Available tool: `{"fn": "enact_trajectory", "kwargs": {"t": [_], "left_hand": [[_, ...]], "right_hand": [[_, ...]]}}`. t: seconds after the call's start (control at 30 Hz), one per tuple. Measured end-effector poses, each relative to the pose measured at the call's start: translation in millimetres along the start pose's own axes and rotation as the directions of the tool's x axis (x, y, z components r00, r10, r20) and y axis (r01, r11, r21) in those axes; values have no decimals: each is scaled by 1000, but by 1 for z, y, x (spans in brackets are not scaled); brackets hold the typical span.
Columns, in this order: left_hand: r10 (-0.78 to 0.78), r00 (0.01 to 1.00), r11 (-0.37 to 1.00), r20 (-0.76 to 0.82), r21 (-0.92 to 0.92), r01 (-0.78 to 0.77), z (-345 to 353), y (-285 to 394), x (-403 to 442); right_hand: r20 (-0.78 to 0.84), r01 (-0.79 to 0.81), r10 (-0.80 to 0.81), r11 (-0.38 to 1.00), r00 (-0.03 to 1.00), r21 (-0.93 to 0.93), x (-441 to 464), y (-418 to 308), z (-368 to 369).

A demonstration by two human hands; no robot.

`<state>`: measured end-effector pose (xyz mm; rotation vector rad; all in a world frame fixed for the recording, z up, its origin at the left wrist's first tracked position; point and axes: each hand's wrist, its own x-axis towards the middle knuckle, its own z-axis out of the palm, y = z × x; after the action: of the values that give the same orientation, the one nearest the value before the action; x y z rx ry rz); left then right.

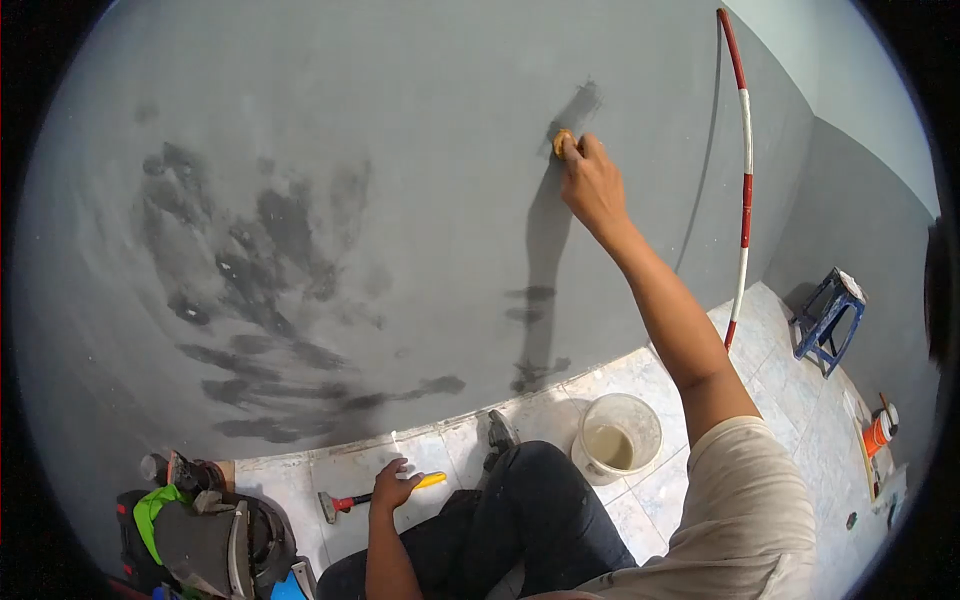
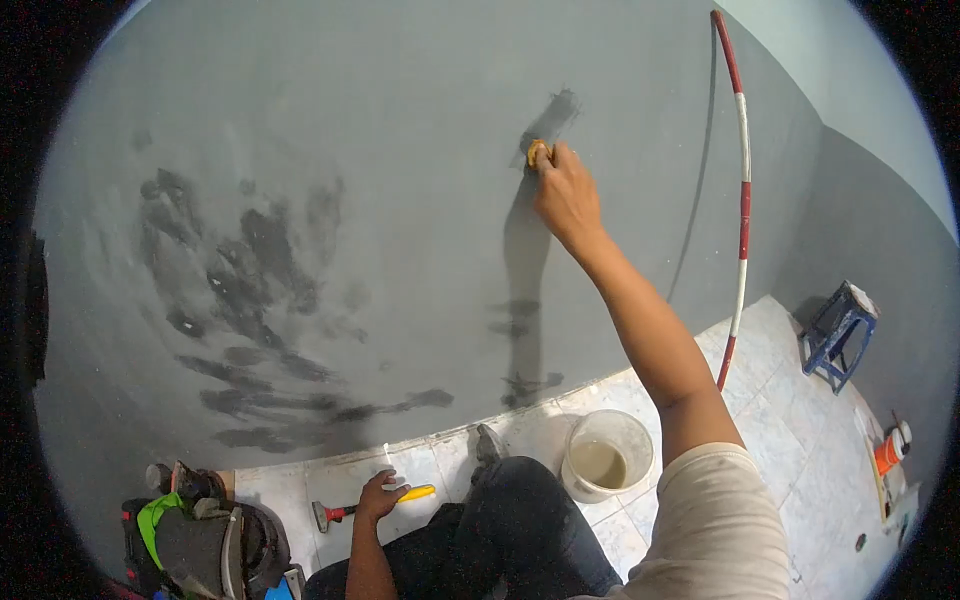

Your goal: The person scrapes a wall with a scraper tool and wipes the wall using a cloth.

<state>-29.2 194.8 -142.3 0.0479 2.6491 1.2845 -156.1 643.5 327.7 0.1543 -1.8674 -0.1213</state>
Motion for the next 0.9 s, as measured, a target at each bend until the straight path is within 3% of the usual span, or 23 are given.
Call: {"fn": "enact_trajectory", "kwargs": {"t": [0.1, 0.3, 0.37, 0.53, 0.63, 0.7, 0.83, 0.9], "left_hand": [[-28, 1000, 998, 7, -49, 28, 0, 2, 2], [69, 998, 996, 4, 65, -69, 3, -12, 7], [-47, 998, 998, 34, -45, 49, -1, 2, 2], [-12, 998, 998, 56, 60, 9, 2, -10, -1], [-40, 997, 998, 63, 44, 37, -1, -4, 0], [-61, 995, 998, 77, 22, 59, 1, 1, -1], [-55, 996, 997, 72, 50, 51, -1, -3, -3], [-62, 995, 998, 81, 22, 60, -2, -1, 0]], "right_hand": [[-98, 37, -30, 996, 995, 75, 6, -1, -2], [30, 22, -24, 998, 999, 59, 3, 5, -6], [5, 30, -30, 996, 1000, 85, 8, 3, -3], [-37, 56, -53, 994, 998, 97, 3, 4, -2], [57, -25, 20, 996, 998, 87, 7, 4, -4], [-69, 90, -81, 986, 994, 143, 6, 5, 3], [25, 16, -19, 994, 1000, 112, -15, 26, 5], [-9, -64, 67, 972, 998, 224, -26, 54, 9]]}}
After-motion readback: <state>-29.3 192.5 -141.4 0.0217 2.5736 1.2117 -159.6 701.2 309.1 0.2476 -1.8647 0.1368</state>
